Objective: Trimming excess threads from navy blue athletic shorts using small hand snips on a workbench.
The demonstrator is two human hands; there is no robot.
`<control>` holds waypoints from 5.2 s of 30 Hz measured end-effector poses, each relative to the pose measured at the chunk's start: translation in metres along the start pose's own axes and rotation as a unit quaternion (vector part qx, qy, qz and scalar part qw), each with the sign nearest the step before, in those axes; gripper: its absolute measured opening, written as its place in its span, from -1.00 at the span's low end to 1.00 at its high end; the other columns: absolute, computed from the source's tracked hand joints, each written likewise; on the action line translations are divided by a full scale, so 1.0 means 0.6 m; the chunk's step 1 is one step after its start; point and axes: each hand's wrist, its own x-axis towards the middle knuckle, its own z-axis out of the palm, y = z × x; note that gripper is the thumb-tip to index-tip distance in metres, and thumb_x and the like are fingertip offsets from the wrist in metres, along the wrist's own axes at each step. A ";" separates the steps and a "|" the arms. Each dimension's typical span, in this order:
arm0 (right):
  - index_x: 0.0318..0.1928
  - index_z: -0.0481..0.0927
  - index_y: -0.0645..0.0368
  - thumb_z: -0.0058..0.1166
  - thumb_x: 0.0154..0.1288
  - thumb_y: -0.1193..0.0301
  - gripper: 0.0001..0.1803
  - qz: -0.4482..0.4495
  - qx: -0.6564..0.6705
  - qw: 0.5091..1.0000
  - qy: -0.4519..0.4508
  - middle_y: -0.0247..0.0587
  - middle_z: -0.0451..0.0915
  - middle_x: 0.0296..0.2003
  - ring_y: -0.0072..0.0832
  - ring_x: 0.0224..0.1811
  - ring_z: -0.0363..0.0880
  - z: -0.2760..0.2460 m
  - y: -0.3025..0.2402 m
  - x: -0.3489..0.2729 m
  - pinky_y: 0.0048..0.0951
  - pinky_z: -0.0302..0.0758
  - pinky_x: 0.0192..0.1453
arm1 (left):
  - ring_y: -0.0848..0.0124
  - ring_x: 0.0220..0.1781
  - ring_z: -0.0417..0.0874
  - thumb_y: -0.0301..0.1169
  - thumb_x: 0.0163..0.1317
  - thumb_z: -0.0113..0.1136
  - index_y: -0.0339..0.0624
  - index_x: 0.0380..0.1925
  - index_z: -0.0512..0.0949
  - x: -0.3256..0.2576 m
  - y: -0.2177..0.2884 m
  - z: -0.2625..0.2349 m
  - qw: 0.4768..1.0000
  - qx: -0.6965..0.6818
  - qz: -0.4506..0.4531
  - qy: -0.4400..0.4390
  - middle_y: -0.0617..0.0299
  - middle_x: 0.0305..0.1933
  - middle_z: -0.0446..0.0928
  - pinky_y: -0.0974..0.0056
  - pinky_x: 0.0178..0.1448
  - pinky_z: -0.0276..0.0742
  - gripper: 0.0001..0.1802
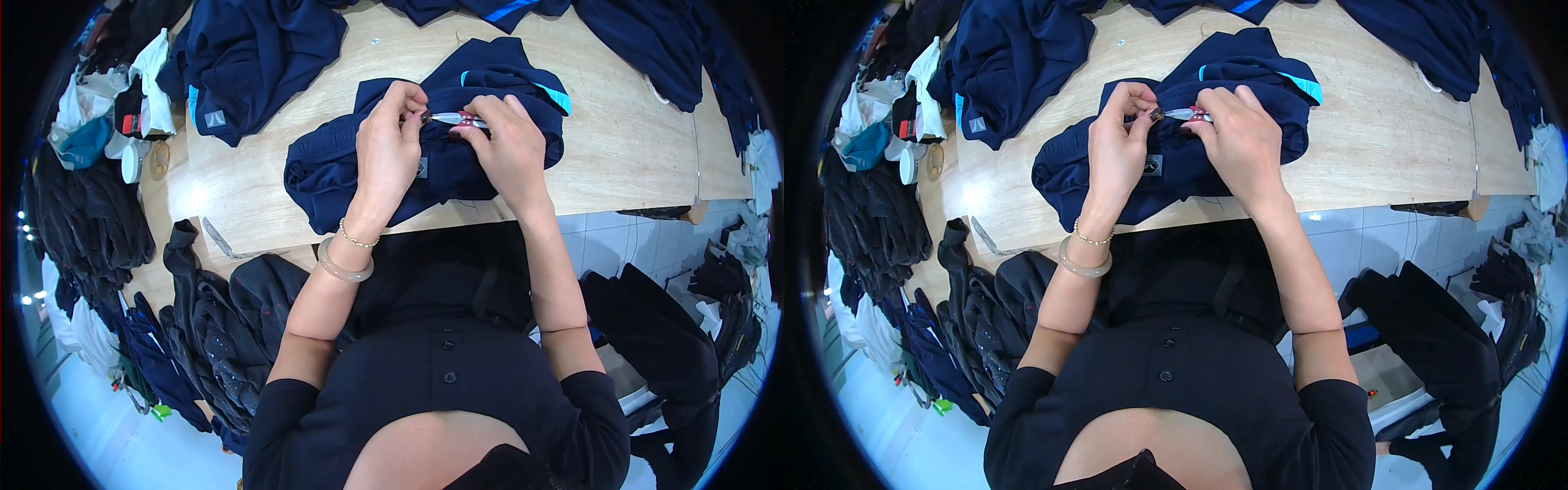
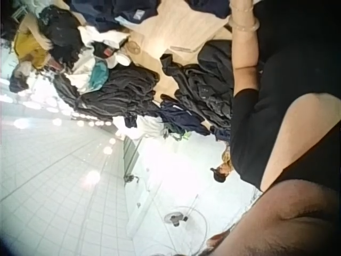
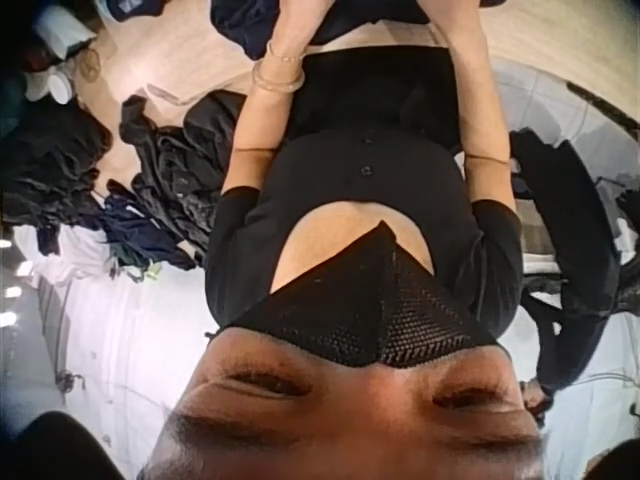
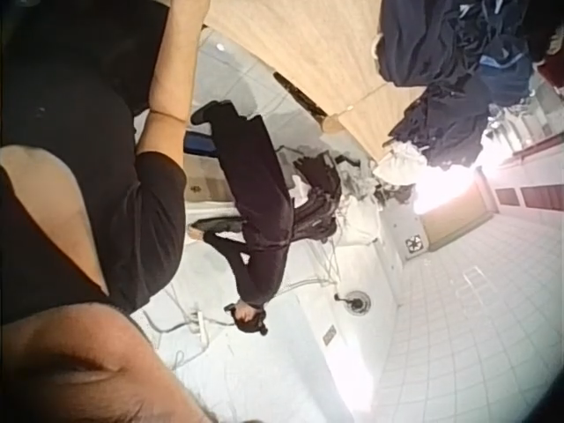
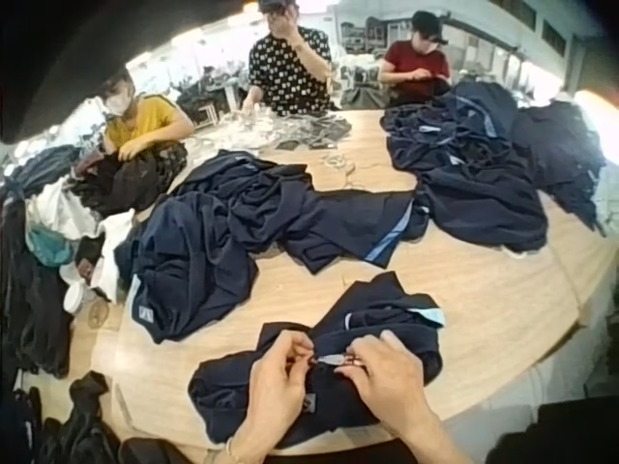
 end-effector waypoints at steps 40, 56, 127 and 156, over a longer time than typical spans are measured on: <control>-0.23 0.54 0.33 -0.03 0.45 0.28 -0.69 0.385 0.573 0.724 0.011 -0.47 0.25 -0.74 -0.75 -0.75 0.11 -0.191 0.057 -0.115 -0.66 0.04 -0.64 | 0.45 -0.05 0.63 -0.63 0.43 -0.09 -0.33 -0.25 0.39 -0.048 0.060 0.123 0.902 -0.404 -0.044 -0.147 0.16 -0.19 0.55 0.38 0.02 0.62 -0.94; -0.37 0.55 0.24 0.11 0.37 0.29 -0.74 0.495 0.561 0.663 0.005 -0.51 0.20 -0.75 -0.77 -0.76 -0.01 -0.137 0.040 -0.118 -0.64 -0.12 -0.65 | 0.43 -0.06 0.64 -0.57 0.43 -0.05 -0.34 -0.25 0.39 -0.061 0.058 0.128 0.894 -0.425 -0.045 -0.134 0.13 -0.20 0.56 0.38 0.08 0.61 -0.95; -0.26 0.57 0.34 0.16 0.29 0.53 -0.90 0.273 0.354 0.892 0.072 -0.31 0.58 -0.49 -0.70 -0.37 0.53 -0.044 0.075 -0.085 -0.57 0.52 -0.22 | 0.19 0.06 0.52 -0.43 -0.04 0.41 -0.12 0.03 0.48 -0.075 0.030 0.035 0.944 0.190 0.226 -0.151 0.15 -0.05 0.54 0.16 0.14 0.37 -0.44; -0.26 0.53 0.30 0.25 0.19 0.53 -0.83 0.151 0.210 0.966 -0.030 -0.19 0.64 -0.36 -0.52 -0.28 0.64 -0.070 0.018 -0.058 -0.55 0.50 -0.19 | 0.59 -0.33 0.59 -0.53 0.35 0.12 -0.35 -0.28 0.59 0.000 -0.001 -0.017 0.969 -0.237 -0.014 -0.069 0.22 -0.37 0.64 0.53 -0.20 0.44 -0.89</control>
